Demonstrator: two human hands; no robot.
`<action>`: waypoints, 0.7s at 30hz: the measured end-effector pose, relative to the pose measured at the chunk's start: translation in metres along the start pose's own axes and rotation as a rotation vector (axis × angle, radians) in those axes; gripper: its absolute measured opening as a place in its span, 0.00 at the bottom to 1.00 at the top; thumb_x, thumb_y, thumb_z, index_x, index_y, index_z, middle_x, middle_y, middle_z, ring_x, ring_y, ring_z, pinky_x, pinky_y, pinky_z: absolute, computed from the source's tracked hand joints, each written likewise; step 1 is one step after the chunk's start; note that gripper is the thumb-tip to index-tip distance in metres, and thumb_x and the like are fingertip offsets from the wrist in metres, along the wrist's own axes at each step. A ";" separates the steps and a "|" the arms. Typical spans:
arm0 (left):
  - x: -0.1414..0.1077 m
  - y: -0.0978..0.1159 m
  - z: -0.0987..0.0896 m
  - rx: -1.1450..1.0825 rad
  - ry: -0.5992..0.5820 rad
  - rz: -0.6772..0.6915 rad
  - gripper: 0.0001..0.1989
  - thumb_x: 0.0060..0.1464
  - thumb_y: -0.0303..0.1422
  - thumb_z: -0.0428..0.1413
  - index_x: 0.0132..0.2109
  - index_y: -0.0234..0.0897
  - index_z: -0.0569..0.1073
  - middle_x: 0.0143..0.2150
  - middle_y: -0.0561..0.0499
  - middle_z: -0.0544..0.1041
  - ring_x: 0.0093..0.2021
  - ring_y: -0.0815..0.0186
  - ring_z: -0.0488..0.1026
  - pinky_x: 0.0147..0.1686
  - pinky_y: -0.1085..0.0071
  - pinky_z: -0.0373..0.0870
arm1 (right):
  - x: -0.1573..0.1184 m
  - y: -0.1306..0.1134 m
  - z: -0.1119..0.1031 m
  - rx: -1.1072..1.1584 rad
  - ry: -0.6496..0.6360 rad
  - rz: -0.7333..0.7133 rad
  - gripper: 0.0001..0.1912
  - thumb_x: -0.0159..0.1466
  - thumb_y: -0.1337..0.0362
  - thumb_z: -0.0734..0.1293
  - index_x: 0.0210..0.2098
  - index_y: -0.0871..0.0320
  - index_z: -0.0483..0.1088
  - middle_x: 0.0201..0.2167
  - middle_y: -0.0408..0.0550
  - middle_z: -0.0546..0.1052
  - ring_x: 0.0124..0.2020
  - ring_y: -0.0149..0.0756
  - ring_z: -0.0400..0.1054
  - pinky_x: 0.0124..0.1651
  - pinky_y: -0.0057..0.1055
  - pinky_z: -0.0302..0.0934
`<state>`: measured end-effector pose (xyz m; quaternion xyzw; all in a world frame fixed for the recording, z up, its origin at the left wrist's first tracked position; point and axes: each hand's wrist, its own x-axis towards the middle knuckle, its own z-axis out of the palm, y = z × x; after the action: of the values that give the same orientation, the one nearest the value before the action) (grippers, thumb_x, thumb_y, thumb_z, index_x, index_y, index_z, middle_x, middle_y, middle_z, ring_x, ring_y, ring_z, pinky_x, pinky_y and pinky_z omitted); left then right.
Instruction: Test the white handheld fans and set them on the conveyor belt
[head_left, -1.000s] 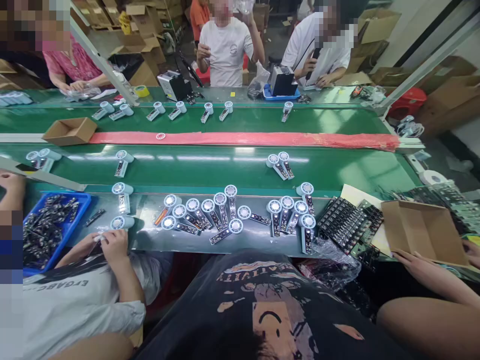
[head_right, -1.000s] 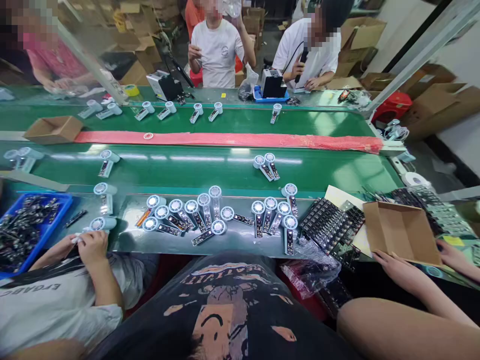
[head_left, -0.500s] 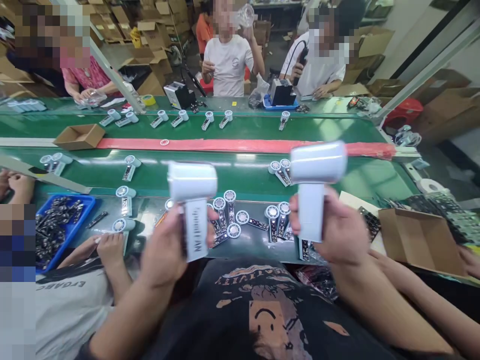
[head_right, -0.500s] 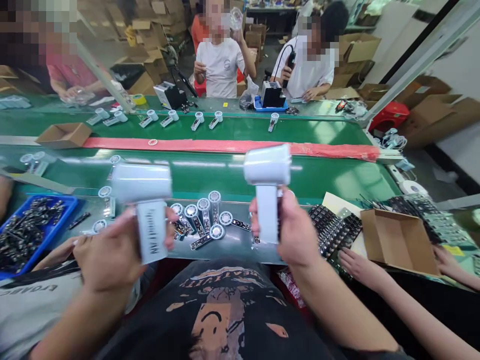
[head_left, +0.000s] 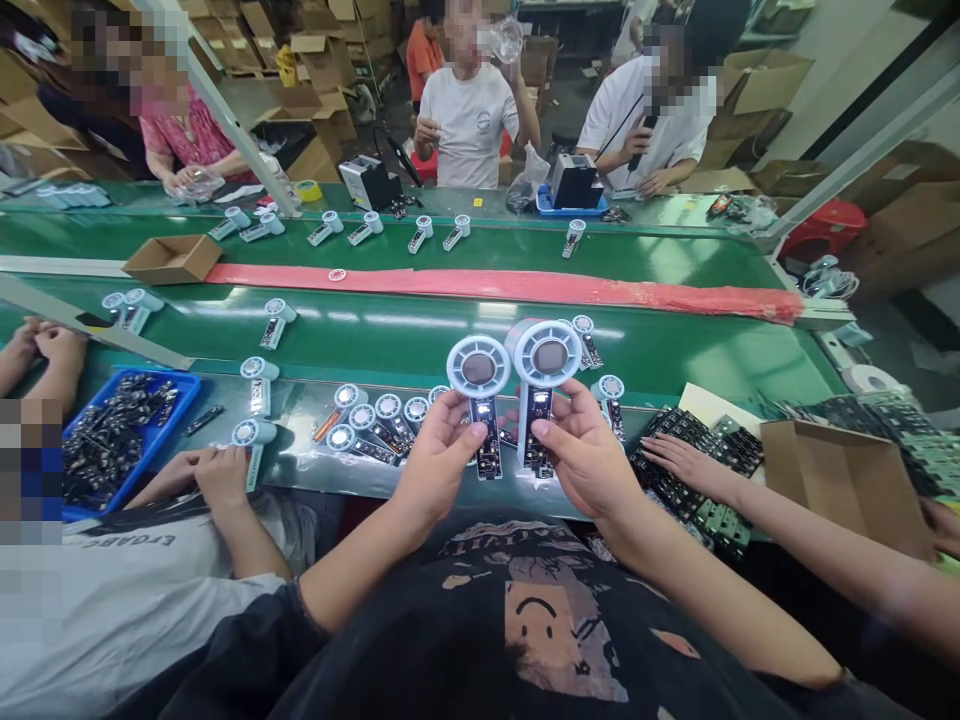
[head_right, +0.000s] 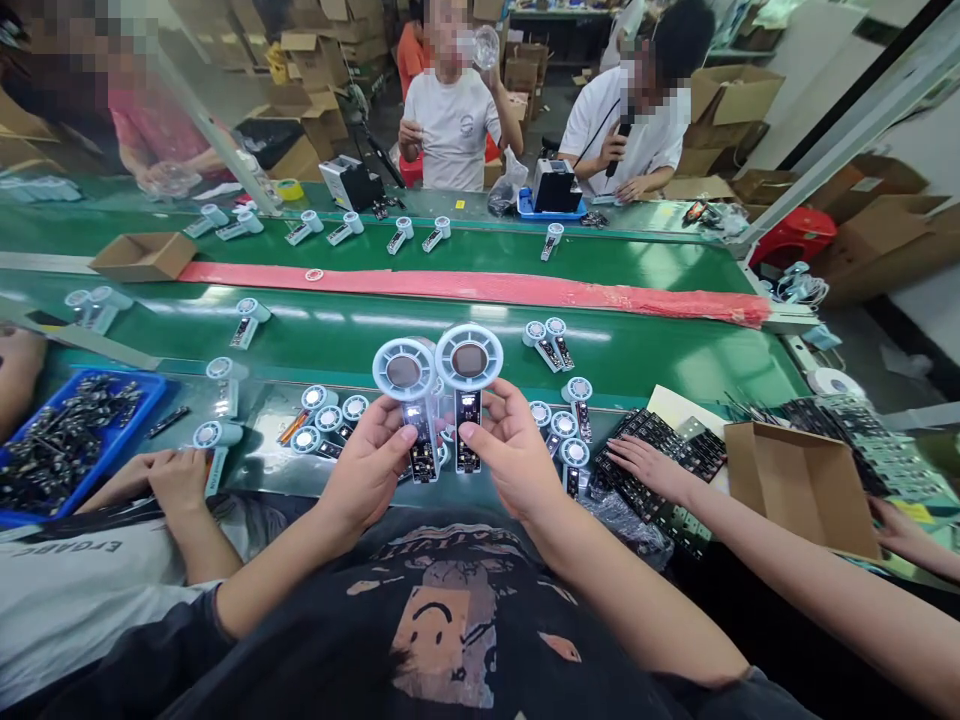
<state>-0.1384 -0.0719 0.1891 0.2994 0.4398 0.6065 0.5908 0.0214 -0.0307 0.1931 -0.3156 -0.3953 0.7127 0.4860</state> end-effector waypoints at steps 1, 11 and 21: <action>0.000 0.000 0.001 -0.006 -0.006 -0.002 0.26 0.50 0.38 0.68 0.54 0.41 0.70 0.55 0.43 0.79 0.54 0.55 0.78 0.62 0.54 0.68 | 0.000 0.000 0.000 0.001 -0.004 0.002 0.30 0.56 0.56 0.79 0.52 0.46 0.65 0.48 0.46 0.78 0.46 0.43 0.77 0.53 0.48 0.73; 0.004 -0.003 0.006 -0.041 0.022 -0.027 0.24 0.46 0.36 0.69 0.49 0.39 0.71 0.49 0.45 0.81 0.43 0.58 0.82 0.52 0.56 0.77 | 0.001 0.005 -0.007 -0.053 0.064 -0.042 0.26 0.55 0.59 0.79 0.48 0.47 0.66 0.40 0.41 0.77 0.36 0.35 0.76 0.49 0.41 0.74; 0.003 -0.006 0.006 -0.054 0.029 -0.016 0.24 0.47 0.36 0.69 0.50 0.40 0.71 0.50 0.45 0.81 0.46 0.56 0.81 0.54 0.55 0.76 | 0.001 -0.001 -0.004 -0.062 0.069 0.001 0.28 0.54 0.55 0.79 0.49 0.45 0.65 0.44 0.44 0.77 0.45 0.44 0.76 0.52 0.47 0.72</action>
<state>-0.1310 -0.0684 0.1860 0.2712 0.4342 0.6176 0.5970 0.0249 -0.0285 0.1924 -0.3551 -0.3999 0.6892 0.4889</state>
